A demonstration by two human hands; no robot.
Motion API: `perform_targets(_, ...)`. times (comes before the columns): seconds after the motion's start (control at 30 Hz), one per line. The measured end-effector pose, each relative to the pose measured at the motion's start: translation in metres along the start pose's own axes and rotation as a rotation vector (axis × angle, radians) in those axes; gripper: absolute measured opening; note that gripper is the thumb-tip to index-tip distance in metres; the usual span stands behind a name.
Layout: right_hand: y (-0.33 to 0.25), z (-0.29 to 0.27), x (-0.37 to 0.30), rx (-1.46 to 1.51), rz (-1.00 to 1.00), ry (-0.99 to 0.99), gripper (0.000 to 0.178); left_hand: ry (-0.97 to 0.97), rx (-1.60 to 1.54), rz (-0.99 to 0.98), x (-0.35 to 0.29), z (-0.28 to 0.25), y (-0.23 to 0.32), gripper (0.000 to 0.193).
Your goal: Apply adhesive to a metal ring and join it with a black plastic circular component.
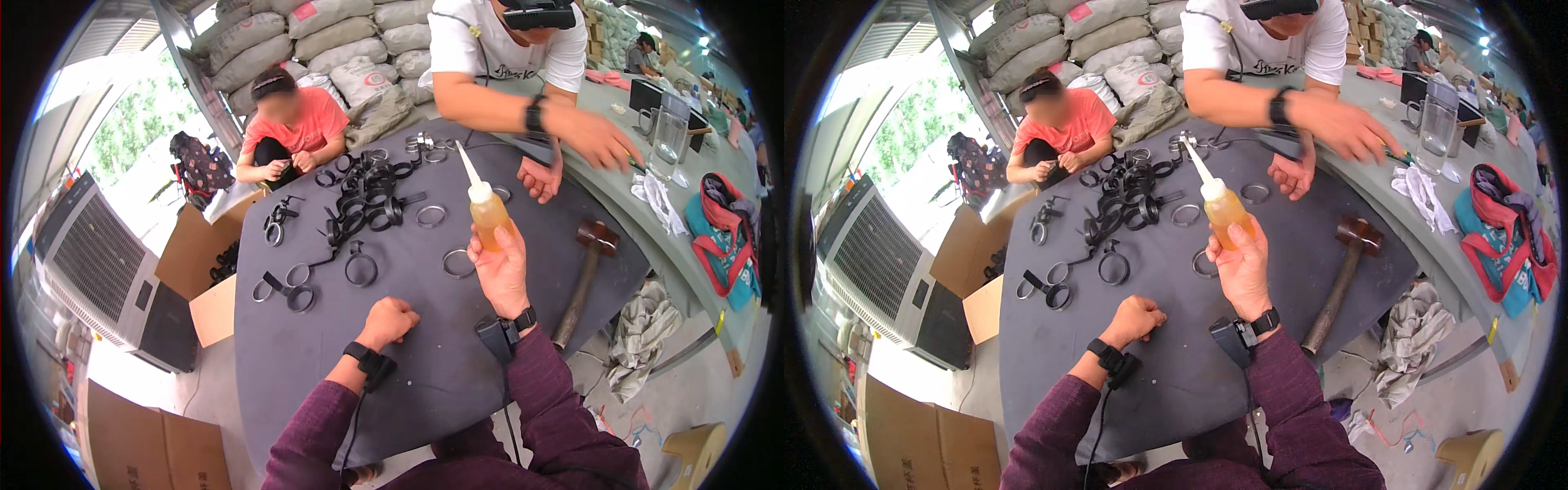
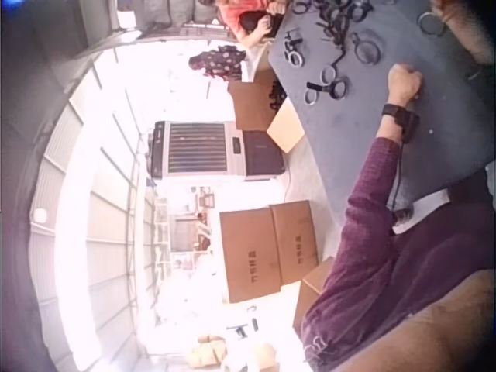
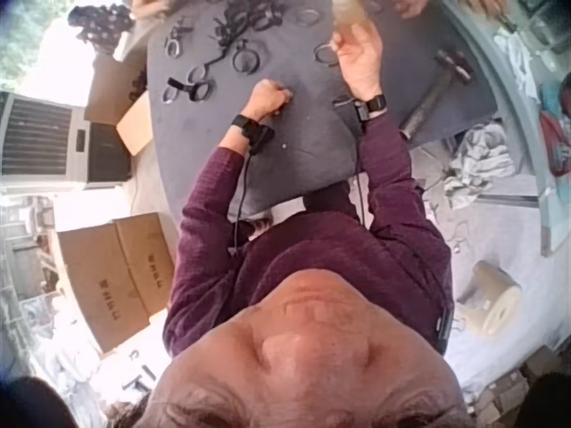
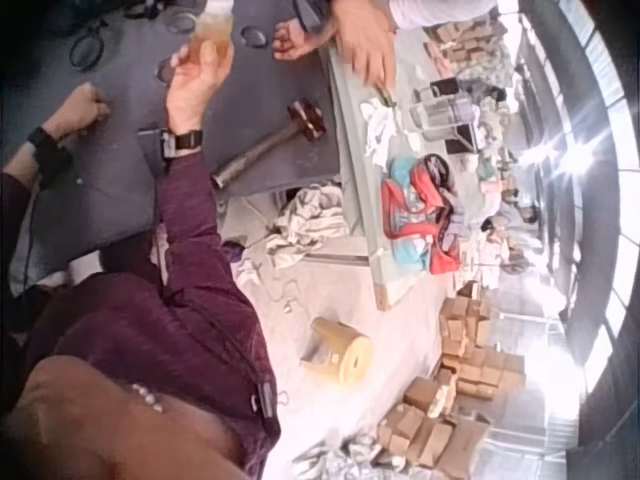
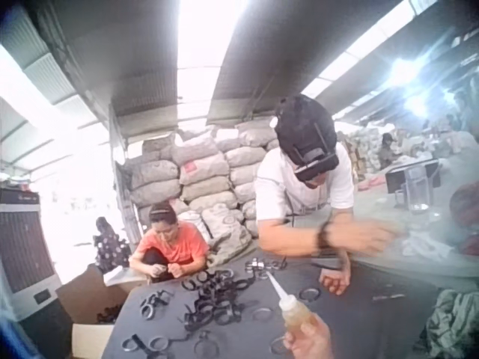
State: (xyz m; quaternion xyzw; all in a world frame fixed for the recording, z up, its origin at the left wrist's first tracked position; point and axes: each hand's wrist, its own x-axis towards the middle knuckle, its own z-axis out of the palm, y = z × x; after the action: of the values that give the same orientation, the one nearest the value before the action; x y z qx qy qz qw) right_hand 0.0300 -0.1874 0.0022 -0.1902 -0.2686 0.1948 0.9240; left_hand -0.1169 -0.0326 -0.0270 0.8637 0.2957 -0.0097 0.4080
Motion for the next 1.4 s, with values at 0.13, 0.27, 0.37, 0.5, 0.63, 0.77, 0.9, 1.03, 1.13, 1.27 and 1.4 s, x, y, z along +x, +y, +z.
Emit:
perform_targets(0.13,0.002,0.0,0.003,0.056,0.039,0.022,0.036,0.021,-0.018,-0.013,-0.001,-0.004,0.0,0.019)
perform_targets(0.27,-0.002,0.001,-0.002,0.023,0.026,0.034,0.033,-0.014,0.012,0.04,0.003,0.0,0.001,0.019)
perform_targets(0.37,0.005,0.002,-0.004,0.038,0.039,0.058,0.032,-0.01,0.026,-0.012,0.002,0.0,-0.008,0.019)
perform_targets(0.5,-0.001,0.003,-0.006,0.028,0.048,0.074,0.034,0.005,-0.006,-0.007,0.003,0.005,-0.008,0.019)
perform_targets(0.63,0.009,0.005,-0.003,0.08,0.064,0.057,0.037,0.024,-0.004,-0.037,0.0,-0.001,-0.01,0.019)
perform_targets(0.77,-0.002,0.0,-0.002,0.107,0.043,0.064,0.036,0.017,0.013,-0.027,0.001,0.003,-0.003,0.019)
perform_targets(0.9,0.0,-0.003,0.001,0.095,0.041,0.059,0.037,0.026,0.027,-0.014,0.002,0.002,-0.003,0.019)
perform_targets(1.03,-0.002,-0.006,0.004,0.064,0.021,0.075,0.033,0.034,0.021,-0.002,0.001,0.001,-0.006,0.02)
perform_targets(1.13,-0.008,-0.007,0.005,0.05,-0.019,0.081,0.031,0.049,-0.023,0.019,0.001,0.003,-0.006,0.02)
perform_targets(1.27,-0.013,-0.008,0.006,0.007,-0.086,0.118,0.031,0.041,-0.017,0.01,0.0,0.003,-0.005,0.021)
perform_targets(1.4,-0.01,-0.007,0.006,-0.004,-0.077,0.136,0.033,0.042,-0.02,0.014,0.001,0.003,-0.007,0.02)
